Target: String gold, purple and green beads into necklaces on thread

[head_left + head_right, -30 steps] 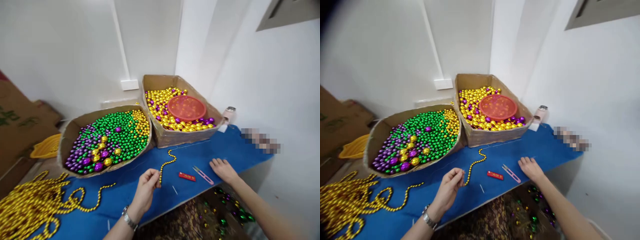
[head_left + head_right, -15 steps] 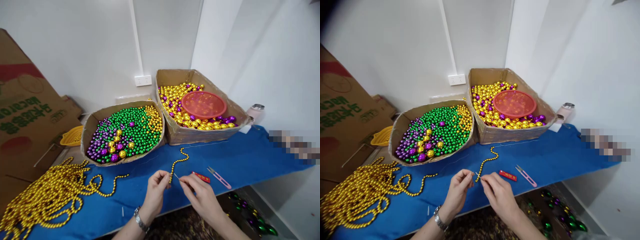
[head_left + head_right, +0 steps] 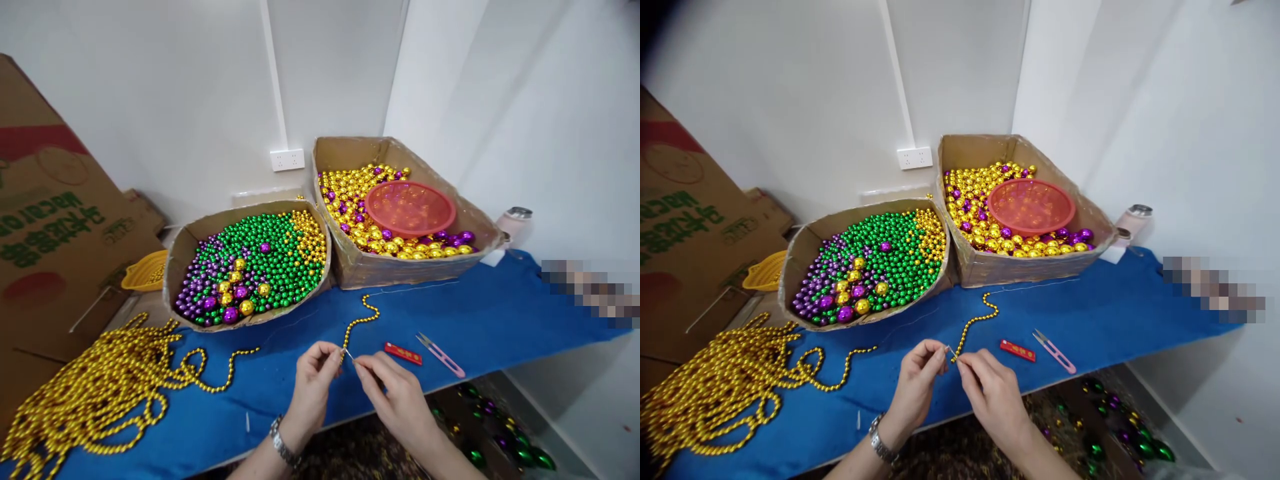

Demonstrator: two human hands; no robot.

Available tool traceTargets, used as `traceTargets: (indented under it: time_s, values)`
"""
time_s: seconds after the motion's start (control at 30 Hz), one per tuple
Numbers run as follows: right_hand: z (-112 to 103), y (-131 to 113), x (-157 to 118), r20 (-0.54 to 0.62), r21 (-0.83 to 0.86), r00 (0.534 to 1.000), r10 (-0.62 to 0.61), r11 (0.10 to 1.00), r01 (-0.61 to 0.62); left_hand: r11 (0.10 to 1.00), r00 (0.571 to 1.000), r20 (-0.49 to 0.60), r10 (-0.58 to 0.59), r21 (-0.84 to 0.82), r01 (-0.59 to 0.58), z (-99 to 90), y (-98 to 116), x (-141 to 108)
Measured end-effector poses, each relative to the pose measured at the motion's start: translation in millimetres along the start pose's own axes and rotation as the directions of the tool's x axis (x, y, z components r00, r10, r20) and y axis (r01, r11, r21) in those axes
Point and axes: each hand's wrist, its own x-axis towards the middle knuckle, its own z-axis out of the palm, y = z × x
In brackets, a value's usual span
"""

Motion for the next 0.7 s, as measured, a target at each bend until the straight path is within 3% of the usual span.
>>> traceTargets:
  time_s: [0.7]
  values:
    - [1.9, -3.4, 1.4, 0.014, -0.010, 1.000, 0.011, 1.000, -0.011, 1.000, 1.000, 0.015, 0.013, 0.018, -0.013, -0.8, -0.8, -1.0]
